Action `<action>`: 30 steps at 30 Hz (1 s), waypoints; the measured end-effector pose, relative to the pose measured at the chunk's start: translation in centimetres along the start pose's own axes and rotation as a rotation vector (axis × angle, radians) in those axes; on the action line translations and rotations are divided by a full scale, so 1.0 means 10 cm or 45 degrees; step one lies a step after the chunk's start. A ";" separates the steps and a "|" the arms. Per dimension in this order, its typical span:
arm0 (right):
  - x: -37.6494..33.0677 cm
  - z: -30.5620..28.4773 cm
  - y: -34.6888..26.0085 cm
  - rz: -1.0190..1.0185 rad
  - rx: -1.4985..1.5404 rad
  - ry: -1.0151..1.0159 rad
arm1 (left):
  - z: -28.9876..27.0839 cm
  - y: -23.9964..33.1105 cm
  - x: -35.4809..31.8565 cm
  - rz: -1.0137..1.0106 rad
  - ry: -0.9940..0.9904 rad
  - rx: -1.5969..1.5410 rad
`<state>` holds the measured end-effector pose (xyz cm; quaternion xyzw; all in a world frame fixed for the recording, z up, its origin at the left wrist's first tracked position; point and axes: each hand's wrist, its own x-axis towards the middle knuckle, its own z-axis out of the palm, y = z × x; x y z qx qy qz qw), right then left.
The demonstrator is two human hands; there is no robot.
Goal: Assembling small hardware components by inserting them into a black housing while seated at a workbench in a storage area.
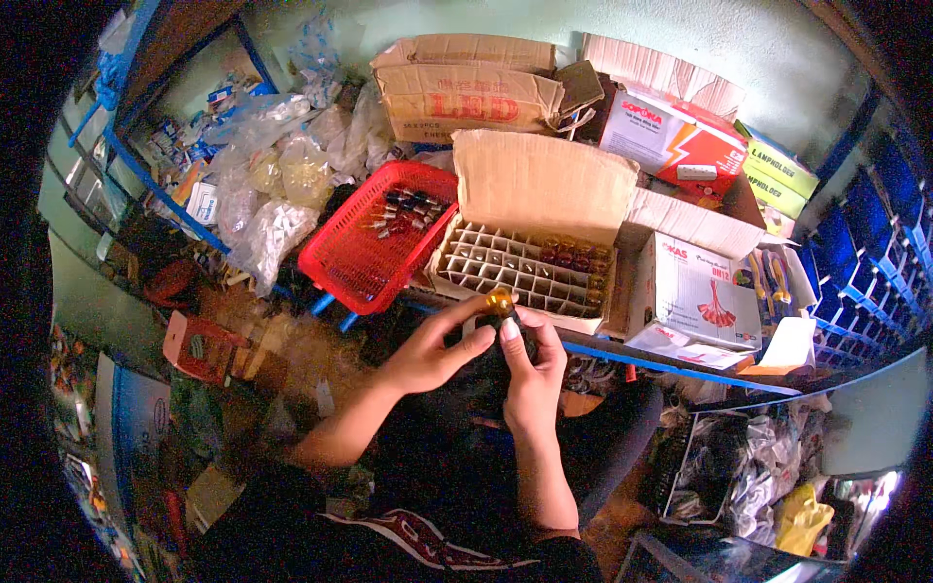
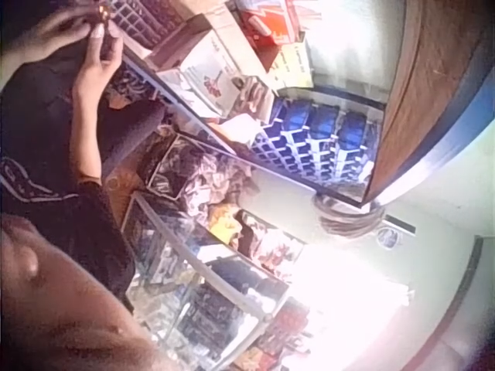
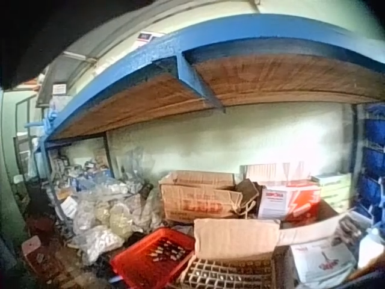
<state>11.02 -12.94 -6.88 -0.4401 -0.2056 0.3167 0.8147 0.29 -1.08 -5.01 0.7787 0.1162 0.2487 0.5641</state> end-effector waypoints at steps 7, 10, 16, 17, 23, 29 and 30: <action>-0.04 0.01 0.10 0.033 -0.022 -0.019 | 0.18 0.02 -0.05 0.077 0.223 -0.030; -0.06 0.00 0.16 0.033 -0.090 -0.051 | 0.23 0.10 -0.08 0.005 0.282 -0.037; -0.14 0.22 0.00 -0.192 -0.407 -0.105 | 0.28 0.08 -0.09 0.031 0.494 -0.103; -0.15 0.26 -0.01 -0.243 -0.424 -0.119 | 0.29 0.06 -0.10 0.012 0.560 -0.178; -0.22 0.29 0.16 -0.511 -0.601 -0.061 | 0.29 0.16 -0.02 -0.008 0.744 -0.588; -0.16 0.21 0.03 -0.526 -0.424 -0.107 | 0.04 0.18 -0.08 0.210 0.392 0.107; -0.14 0.17 -0.01 -0.515 -0.491 -0.155 | -0.02 0.16 -0.09 0.324 0.285 0.249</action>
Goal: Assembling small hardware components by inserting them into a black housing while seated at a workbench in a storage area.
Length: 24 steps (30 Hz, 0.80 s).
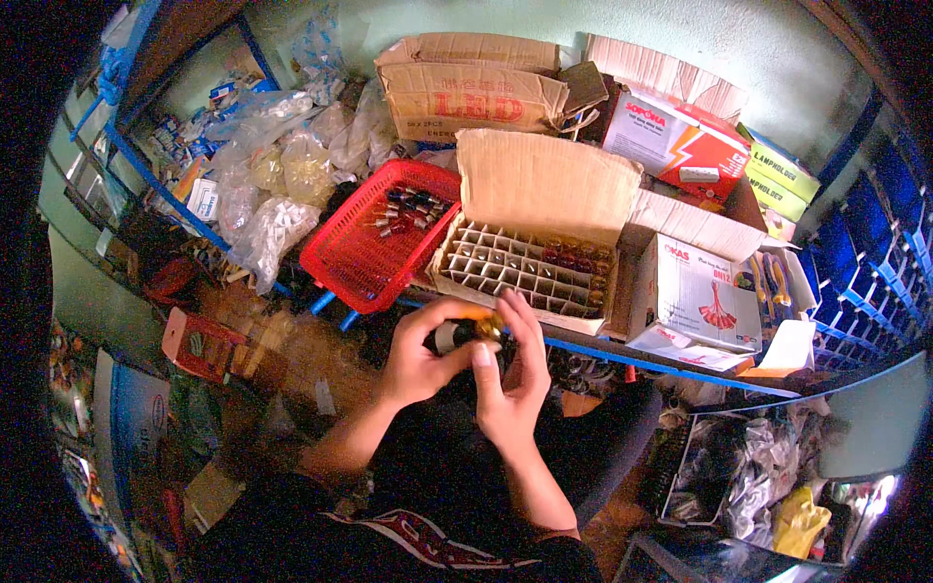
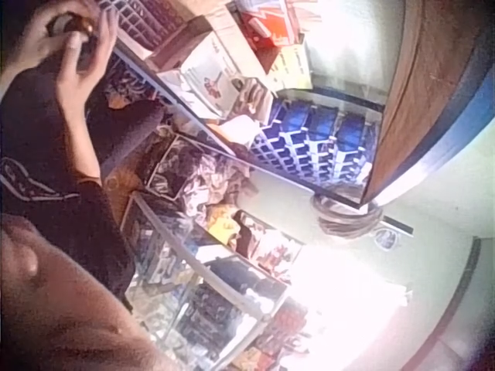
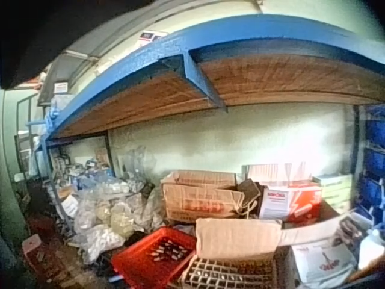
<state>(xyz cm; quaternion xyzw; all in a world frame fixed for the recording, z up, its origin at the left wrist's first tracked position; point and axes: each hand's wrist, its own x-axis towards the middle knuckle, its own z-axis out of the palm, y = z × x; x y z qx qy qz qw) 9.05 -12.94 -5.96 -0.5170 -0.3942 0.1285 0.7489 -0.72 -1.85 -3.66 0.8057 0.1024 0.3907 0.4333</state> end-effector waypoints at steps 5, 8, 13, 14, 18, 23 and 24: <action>0.02 -0.08 0.05 0.168 0.061 -0.002 | 0.00 0.07 -0.01 -0.050 -0.058 0.084; 0.01 -0.06 -0.02 0.188 0.254 0.171 | -0.03 0.02 -0.03 -0.157 0.019 -0.012; -0.03 -0.19 -0.07 0.046 0.247 0.028 | -0.04 -0.10 0.03 -0.644 0.519 -0.239; -0.03 -0.20 -0.11 0.058 0.199 -0.082 | -0.04 -0.15 0.05 -0.765 0.638 -0.455; 0.06 -0.11 -0.22 0.018 -0.362 -0.388 | -0.09 -0.25 0.10 -0.957 0.715 -1.051; 0.02 -0.01 -0.11 0.007 -0.411 -0.551 | -0.14 -0.01 0.18 -0.899 0.527 -1.464; 0.00 0.02 -0.07 -0.025 -0.386 -0.433 | -0.13 -0.03 0.17 -0.901 0.527 -1.464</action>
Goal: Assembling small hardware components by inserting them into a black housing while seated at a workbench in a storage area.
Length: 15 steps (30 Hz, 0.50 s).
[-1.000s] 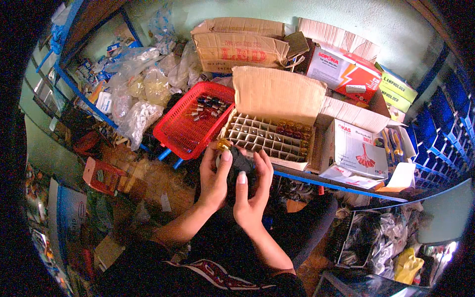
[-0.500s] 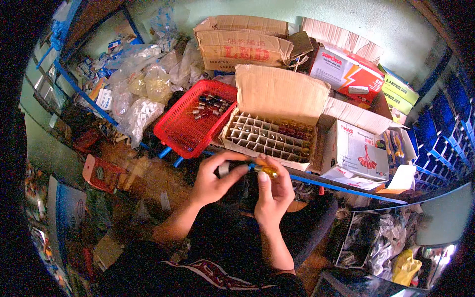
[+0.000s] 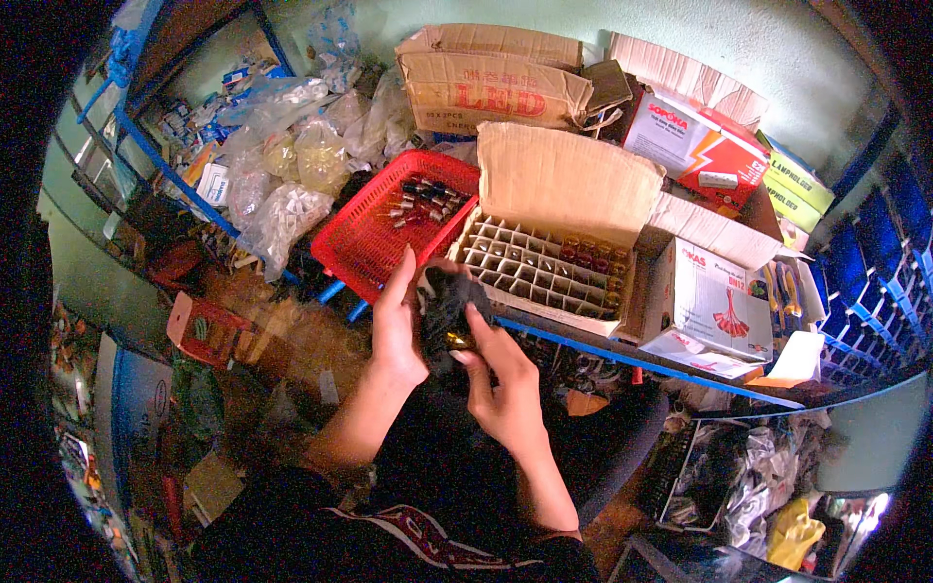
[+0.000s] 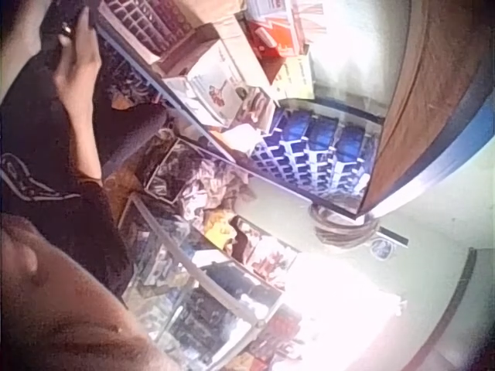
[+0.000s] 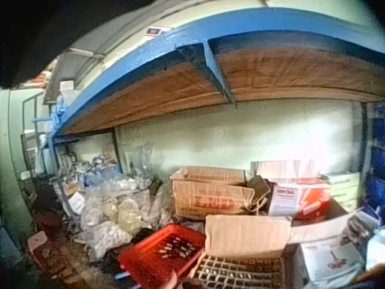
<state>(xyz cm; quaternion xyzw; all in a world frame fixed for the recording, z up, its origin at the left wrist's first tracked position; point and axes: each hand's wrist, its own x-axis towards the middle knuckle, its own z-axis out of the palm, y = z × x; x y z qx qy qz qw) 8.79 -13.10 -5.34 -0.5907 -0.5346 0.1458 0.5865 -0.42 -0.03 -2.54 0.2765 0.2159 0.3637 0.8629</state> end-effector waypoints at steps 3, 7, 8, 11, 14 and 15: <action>-0.04 0.09 -0.01 0.177 0.251 0.206 | -0.13 -0.03 0.05 0.098 -0.273 -0.028; -0.09 0.04 0.06 0.321 0.335 0.309 | -0.24 0.02 0.04 0.157 -0.743 0.018; -0.09 0.03 0.08 0.237 0.240 0.333 | -0.20 0.03 0.01 0.156 -0.744 0.018; -0.11 -0.01 0.22 0.079 0.146 0.453 | 0.04 0.10 -0.16 0.075 -0.589 0.381; -0.07 -0.03 0.15 0.017 0.138 0.526 | -0.17 0.05 -0.12 0.027 -0.622 0.670; -0.06 -0.05 0.14 -0.016 0.057 0.499 | -0.24 0.08 -0.13 -0.264 -0.549 0.731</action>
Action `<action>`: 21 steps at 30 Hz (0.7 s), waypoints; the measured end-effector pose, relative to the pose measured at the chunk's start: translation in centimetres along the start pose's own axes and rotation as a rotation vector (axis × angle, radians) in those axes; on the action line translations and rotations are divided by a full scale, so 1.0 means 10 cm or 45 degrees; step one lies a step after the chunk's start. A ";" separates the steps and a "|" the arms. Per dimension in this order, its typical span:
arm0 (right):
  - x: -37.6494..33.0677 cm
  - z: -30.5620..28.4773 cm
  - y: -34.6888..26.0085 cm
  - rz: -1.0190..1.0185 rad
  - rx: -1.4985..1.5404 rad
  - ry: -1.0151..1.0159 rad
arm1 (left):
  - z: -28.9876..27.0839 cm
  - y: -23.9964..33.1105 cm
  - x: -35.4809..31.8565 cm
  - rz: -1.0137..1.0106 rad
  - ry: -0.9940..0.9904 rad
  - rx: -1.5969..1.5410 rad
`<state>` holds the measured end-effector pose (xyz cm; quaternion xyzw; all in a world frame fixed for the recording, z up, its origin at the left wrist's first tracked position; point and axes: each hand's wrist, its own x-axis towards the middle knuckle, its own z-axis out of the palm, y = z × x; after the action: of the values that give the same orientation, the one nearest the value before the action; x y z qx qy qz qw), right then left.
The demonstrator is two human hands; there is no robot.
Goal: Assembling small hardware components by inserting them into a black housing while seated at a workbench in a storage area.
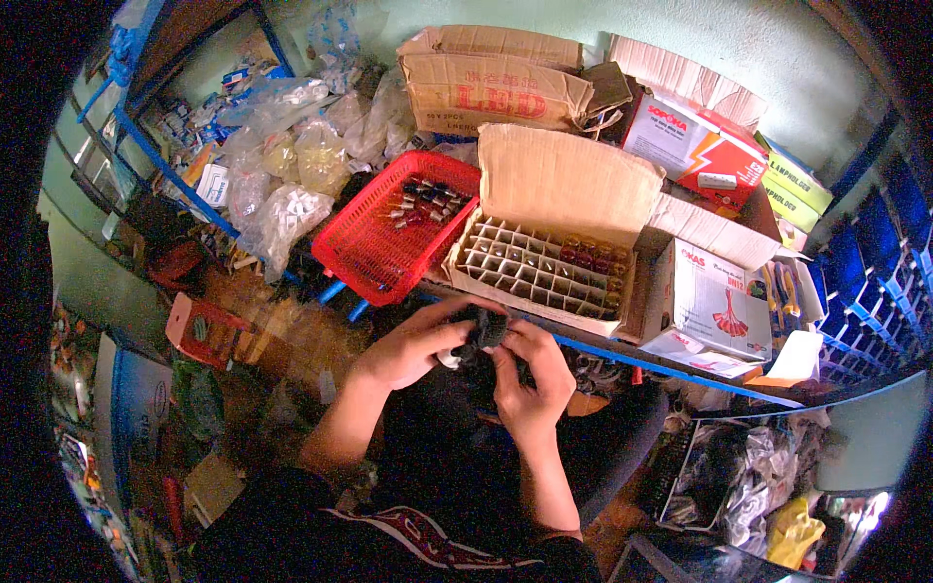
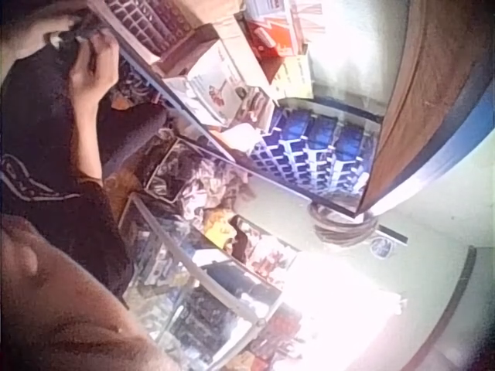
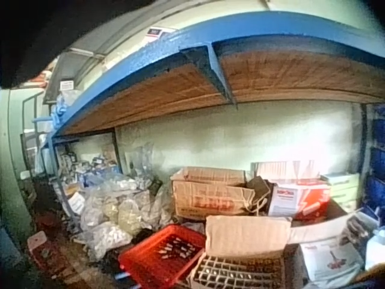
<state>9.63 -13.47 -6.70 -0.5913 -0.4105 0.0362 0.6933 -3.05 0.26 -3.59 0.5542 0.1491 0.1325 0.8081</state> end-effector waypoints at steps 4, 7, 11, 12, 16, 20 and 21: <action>0.04 0.02 -0.05 -0.095 -0.113 -0.109 | 0.04 0.15 -0.05 -0.004 0.076 0.326; 0.03 0.04 -0.07 0.126 -0.061 -0.133 | 0.07 0.15 -0.03 0.137 0.206 0.404; 0.07 0.02 -0.12 0.099 -0.145 -0.134 | 0.06 -0.02 -0.01 0.436 0.259 0.560; 0.08 0.03 -0.11 0.104 -0.147 -0.137 | 0.05 0.01 -0.02 0.328 0.275 0.520; 0.02 -0.01 -0.05 0.155 -0.229 -0.088 | 0.11 0.12 -0.06 0.247 0.239 0.541; -0.02 0.03 0.00 0.275 -0.180 -0.035 | 0.10 0.06 -0.03 0.367 0.221 0.601; -0.02 0.03 0.01 0.285 -0.206 -0.019 | 0.10 0.06 -0.04 0.363 0.216 0.599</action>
<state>9.30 -13.31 -6.91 -0.6869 -0.3486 0.0843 0.6320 -3.03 -0.48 -2.65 0.7287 0.1634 0.2526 0.6152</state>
